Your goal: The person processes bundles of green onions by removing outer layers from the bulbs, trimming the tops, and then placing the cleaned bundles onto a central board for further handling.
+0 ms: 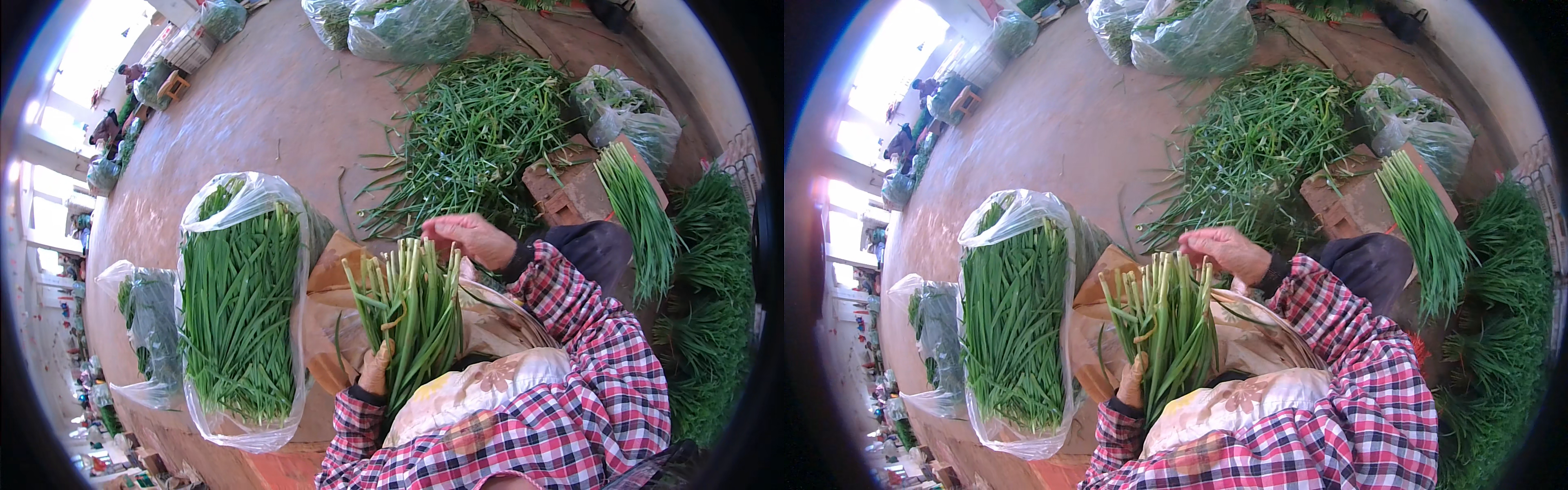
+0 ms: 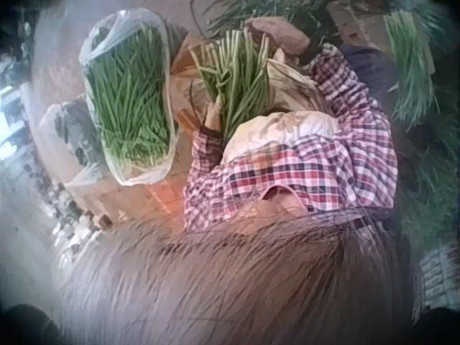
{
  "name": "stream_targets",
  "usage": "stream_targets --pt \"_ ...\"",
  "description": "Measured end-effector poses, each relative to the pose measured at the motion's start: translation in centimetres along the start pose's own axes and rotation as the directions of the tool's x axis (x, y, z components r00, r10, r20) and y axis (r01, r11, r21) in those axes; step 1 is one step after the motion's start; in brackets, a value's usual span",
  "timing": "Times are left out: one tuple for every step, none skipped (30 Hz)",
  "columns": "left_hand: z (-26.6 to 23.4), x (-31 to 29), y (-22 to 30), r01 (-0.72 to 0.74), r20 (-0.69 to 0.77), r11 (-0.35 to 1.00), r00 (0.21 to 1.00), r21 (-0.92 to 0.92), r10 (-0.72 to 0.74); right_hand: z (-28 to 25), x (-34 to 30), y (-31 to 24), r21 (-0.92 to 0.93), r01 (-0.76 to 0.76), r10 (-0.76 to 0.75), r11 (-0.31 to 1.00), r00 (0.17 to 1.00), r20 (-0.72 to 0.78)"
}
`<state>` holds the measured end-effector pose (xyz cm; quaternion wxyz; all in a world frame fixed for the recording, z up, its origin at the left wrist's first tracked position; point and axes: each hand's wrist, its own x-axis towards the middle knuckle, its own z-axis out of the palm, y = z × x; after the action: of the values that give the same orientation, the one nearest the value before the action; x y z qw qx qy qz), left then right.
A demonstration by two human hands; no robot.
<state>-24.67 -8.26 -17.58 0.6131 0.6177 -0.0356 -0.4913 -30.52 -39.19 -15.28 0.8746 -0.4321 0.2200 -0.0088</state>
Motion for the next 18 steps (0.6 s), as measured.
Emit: stream_targets --pt "0.2 -0.3 0.3 -0.02 0.001 1.0 1.0 -0.006 0.02 0.3 -0.3 -0.8 -0.208 0.189 -0.203 0.96 0.978 -0.049" --pt "0.5 -0.8 0.5 -0.028 -0.01 1.0 1.0 0.001 0.028 0.6 -0.8 -1.6 -0.303 0.344 -0.351 0.889 0.936 0.032" --pt "0.7 -1.2 0.7 -0.014 -0.041 1.0 0.999 0.025 0.015 1.1 -1.3 -2.2 -0.42 0.413 -0.427 0.808 0.902 0.067" --pt "1.0 -1.7 0.8 -0.126 0.016 0.991 0.992 -0.033 0.127 2.0 -2.3 -2.3 -0.488 0.389 -0.419 0.781 0.907 0.054" --pt "1.2 -2.1 0.9 -0.131 -0.004 0.991 0.991 -0.021 0.131 3.0 -2.9 -2.3 -0.596 0.461 -0.493 0.658 0.861 0.122" --pt "1.5 -2.2 1.0 -0.155 -0.019 0.988 0.988 -0.013 0.155 3.7 -3.6 -2.3 -0.739 0.435 -0.423 0.514 0.878 0.223" --pt "1.7 -2.5 1.0 -0.18 -0.032 0.984 0.983 -0.005 0.18 4.4 -4.1 -2.3 -0.825 0.455 -0.378 0.334 0.867 0.325" --pt "1.6 -2.6 1.1 -0.193 -0.019 0.978 0.981 0.074 0.195 5.5 -4.4 -1.7 -0.88 0.378 -0.346 0.288 0.898 0.272" --pt "1.6 -2.7 1.0 -0.167 -0.031 0.986 0.985 -0.003 0.167 6.2 -4.6 -1.3 -0.914 0.355 -0.351 0.196 0.896 0.273" --pt "1.6 -3.0 0.8 -0.141 -0.043 0.987 0.99 -0.08 0.138 6.6 -4.9 -1.0 -0.911 0.374 -0.395 0.176 0.874 0.282" --pt "1.6 -3.2 0.5 -0.116 -0.037 0.976 0.993 -0.183 0.111 7.0 -4.9 -0.6 -0.919 0.352 -0.388 0.177 0.883 0.264" --pt "1.2 -3.3 0.3 -0.103 -0.055 0.981 0.994 -0.166 0.095 7.1 -5.0 -0.4 -0.916 0.386 -0.444 0.112 0.844 0.301" --pt "1.0 -3.4 0.0 -0.098 -0.05 0.98 0.995 -0.175 0.09 7.2 -5.0 -0.1 -0.916 0.397 -0.46 0.066 0.826 0.325" --pt "0.7 -3.5 -0.4 -0.093 -0.045 0.978 0.995 -0.185 0.086 7.1 -4.9 0.1 -0.926 0.377 -0.423 0.031 0.844 0.33" --pt "0.4 -3.5 -0.8 -0.087 -0.038 0.977 0.996 -0.194 0.082 7.1 -4.9 0.2 -0.913 0.408 -0.448 -0.024 0.812 0.375" --pt "0.1 -3.4 -1.1 -0.051 -0.039 0.977 0.998 -0.207 0.044 7.0 -4.9 0.4 -0.91 0.41 -0.42 -0.066 0.816 0.398" --pt "-0.1 -3.4 -1.4 -0.013 -0.036 0.975 0.999 -0.22 0.005 6.9 -4.9 0.4 -0.918 0.38 -0.394 -0.113 0.831 0.393" --pt "-0.4 -3.2 -1.5 0.049 -0.018 0.963 0.998 -0.264 -0.056 7.0 -4.9 0.6 -0.923 0.372 -0.343 -0.103 0.857 0.384"
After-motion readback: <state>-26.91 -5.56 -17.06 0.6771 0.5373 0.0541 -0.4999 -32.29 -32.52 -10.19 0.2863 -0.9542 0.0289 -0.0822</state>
